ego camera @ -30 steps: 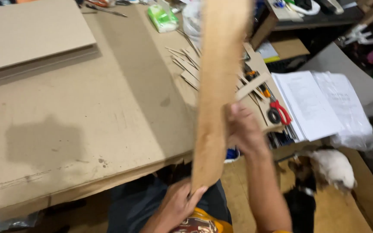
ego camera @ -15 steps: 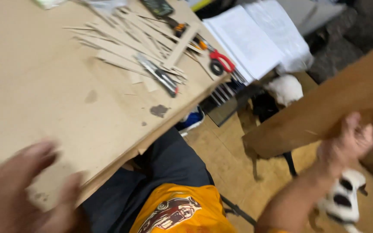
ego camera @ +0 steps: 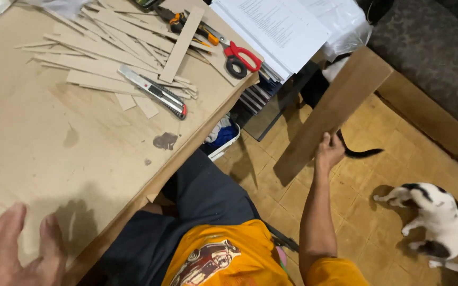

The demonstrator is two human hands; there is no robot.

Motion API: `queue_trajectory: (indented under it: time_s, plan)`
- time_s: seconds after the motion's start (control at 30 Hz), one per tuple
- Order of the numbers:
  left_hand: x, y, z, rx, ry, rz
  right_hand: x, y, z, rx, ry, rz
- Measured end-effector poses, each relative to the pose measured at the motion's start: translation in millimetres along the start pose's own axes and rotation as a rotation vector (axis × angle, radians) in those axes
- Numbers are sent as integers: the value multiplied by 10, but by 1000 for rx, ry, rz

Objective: Cutting thin strips of cardboard using a utility knife and a wooden straight edge on a workbench.

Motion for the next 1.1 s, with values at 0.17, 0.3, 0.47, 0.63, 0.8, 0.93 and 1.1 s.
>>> queue_trajectory:
  time_s: [0.17, 0.3, 0.47, 0.63, 0.8, 0.93, 1.1]
  plan:
    - [-468, 245, 503, 49, -65, 0, -146, -3, -196, -62, -161, -158]
    - [-512, 380, 476, 128, -212, 23, -273, 109, -158, -22, -136, -172]
    - [-264, 360, 463, 111, -323, 126, -177, 445, -566, -32, 152, -123]
    - [-548, 422, 449, 259, -94, -61, 182, 897, -696, -249, -40, 155]
    - [-568, 464, 518, 198, 8, -75, 558, 1025, -880, -315, -48, 84]
    - [-425, 455, 279, 259, -117, -124, 747, 1208, -893, -169, -446, -82]
    - [-197, 277, 83, 287, -249, -186, 731, 1746, -420, -290, -561, 16]
Point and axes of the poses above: each hand's wrist, its own x-axis towards the middle knuckle, its own y-axis out of the palm, z = x × y, the point moved 8 cm from there along x, towards the middle knuckle, and after that the axes turned 11 degrees about z, right-handed, at the moved point
